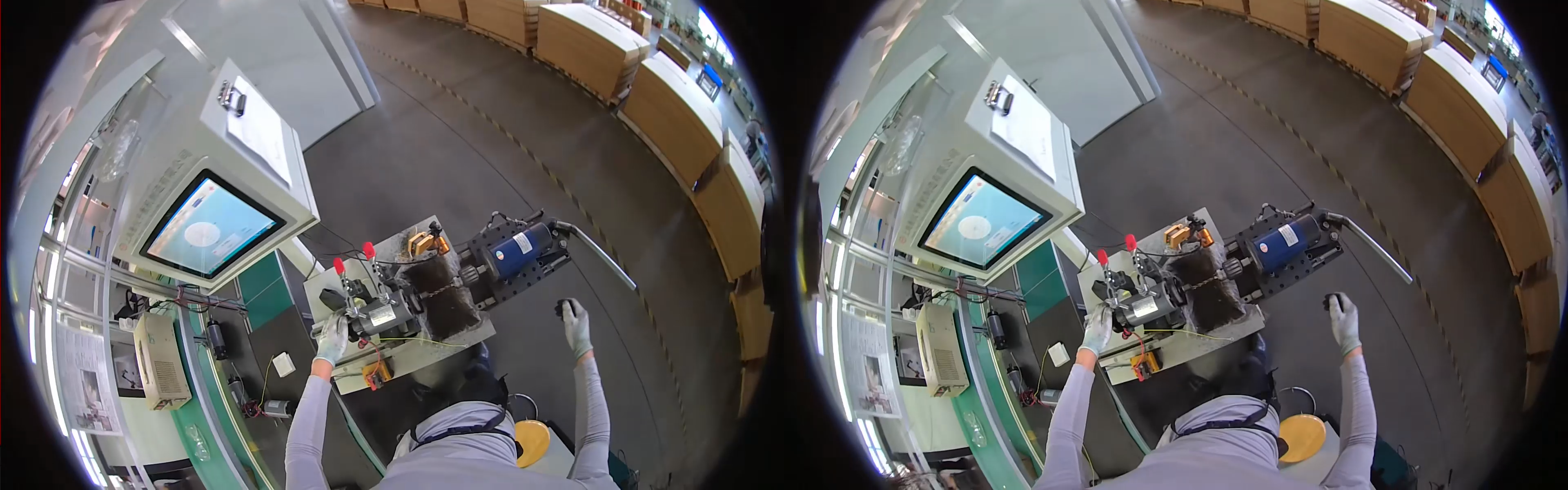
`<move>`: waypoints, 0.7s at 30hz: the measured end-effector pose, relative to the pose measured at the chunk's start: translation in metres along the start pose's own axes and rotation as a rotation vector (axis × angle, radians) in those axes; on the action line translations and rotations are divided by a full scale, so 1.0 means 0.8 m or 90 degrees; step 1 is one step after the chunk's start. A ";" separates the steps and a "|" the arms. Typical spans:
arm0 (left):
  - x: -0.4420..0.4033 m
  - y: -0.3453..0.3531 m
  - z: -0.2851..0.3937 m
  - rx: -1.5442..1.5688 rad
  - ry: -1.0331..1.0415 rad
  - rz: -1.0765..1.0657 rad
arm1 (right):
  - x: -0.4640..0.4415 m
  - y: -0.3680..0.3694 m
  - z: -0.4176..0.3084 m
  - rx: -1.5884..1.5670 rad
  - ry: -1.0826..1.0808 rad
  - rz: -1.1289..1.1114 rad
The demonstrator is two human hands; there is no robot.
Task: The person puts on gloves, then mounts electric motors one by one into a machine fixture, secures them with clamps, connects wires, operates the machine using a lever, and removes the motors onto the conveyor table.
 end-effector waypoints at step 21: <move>0.009 0.038 -0.072 0.519 -0.316 0.080 | -0.199 -0.265 0.133 0.589 0.251 0.056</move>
Point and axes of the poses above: each hand's wrist, its own x-axis away from the middle knuckle, its own y-axis out of the palm, z = x × y, the point moved 5 cm from there along -x, towards the middle knuckle, and after that the axes turned 8 degrees about -x, right-handed, at the moved point
